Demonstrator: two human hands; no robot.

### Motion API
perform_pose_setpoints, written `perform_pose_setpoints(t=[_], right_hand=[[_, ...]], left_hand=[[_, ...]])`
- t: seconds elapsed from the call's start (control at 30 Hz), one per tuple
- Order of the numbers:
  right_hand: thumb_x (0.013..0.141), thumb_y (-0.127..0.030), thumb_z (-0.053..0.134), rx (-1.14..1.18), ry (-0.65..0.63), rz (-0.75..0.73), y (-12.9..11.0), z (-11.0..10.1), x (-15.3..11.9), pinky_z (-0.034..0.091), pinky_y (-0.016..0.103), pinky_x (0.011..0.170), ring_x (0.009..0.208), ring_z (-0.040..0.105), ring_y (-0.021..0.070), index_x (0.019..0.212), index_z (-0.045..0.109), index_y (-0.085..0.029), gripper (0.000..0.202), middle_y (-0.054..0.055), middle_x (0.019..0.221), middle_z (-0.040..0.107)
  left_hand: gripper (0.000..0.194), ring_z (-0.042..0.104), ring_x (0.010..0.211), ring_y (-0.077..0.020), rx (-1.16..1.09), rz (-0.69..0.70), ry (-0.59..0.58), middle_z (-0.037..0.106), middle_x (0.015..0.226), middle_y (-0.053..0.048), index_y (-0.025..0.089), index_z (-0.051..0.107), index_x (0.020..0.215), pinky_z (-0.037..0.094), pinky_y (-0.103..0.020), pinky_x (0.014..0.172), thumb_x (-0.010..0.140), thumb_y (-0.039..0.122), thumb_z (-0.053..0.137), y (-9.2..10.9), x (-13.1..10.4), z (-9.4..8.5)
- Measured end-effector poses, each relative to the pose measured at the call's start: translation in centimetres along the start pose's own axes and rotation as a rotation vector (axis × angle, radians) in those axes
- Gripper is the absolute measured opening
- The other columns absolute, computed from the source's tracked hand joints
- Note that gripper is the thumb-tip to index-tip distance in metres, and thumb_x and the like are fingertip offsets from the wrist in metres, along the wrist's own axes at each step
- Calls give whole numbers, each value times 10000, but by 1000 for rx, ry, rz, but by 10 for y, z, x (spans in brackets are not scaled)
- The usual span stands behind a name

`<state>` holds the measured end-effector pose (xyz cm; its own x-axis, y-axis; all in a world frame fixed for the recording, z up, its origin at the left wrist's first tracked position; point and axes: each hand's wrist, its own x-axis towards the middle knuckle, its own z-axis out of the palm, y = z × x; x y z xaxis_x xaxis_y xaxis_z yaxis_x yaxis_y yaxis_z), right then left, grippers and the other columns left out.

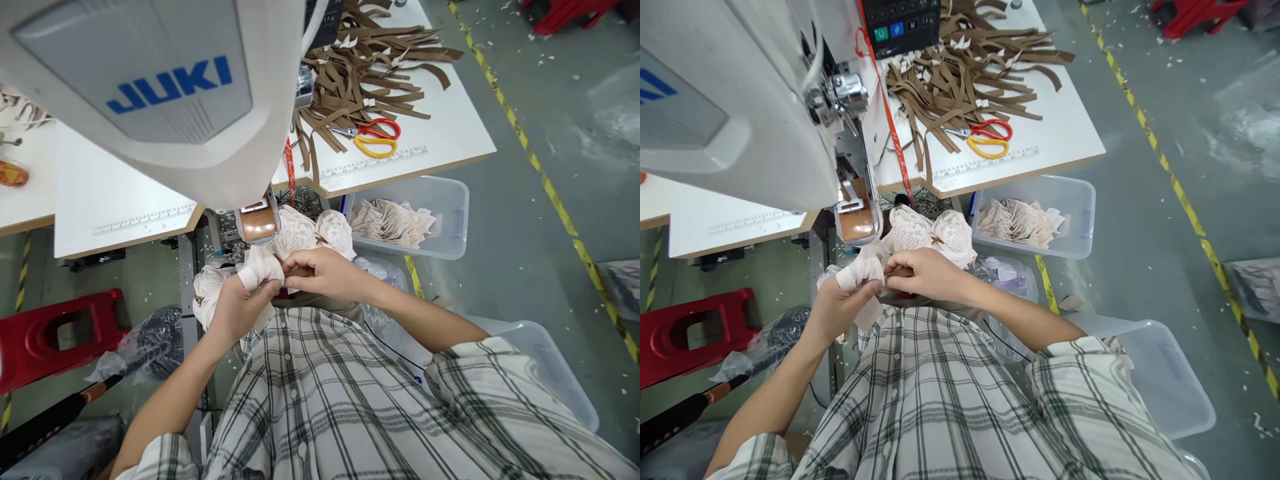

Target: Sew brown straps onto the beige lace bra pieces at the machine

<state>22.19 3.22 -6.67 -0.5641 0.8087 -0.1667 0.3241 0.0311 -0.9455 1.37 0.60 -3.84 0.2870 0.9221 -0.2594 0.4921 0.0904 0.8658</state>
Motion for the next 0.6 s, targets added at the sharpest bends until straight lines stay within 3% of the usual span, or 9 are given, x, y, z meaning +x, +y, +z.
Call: perform_pose_setpoints(t=[0.1,0.37,0.47,0.6], right_hand=[[830,-260,632,24,-14,19,4,-2,4,327,224,584,613,452,90,797,670,-179,95,-50,645,530],[804,-379,653,526,-72,198,13,5,5,286,232,563,574,352,77,822,656,-156,223,-63,630,455],[804,-407,660,506,-23,195,14,7,3,290,236,571,586,353,83,832,650,-159,250,-66,630,417],[856,-386,610,254,85,105,6,7,2,295,241,583,621,383,94,815,642,-163,229,-54,649,414]], left_hand=[[241,543,681,-136,-30,-42,-14,639,701,-2,149,660,742,426,-226,640,868,353,637,-3,4,-1],[312,488,630,-102,-168,-112,-25,583,653,17,143,624,684,397,-209,602,851,400,681,-5,15,4],[292,510,627,-102,-216,-141,51,596,645,15,143,617,676,414,-208,607,832,373,708,0,16,10],[247,542,603,-109,-338,-213,152,606,626,24,147,632,739,442,-210,587,805,361,736,8,14,15]])
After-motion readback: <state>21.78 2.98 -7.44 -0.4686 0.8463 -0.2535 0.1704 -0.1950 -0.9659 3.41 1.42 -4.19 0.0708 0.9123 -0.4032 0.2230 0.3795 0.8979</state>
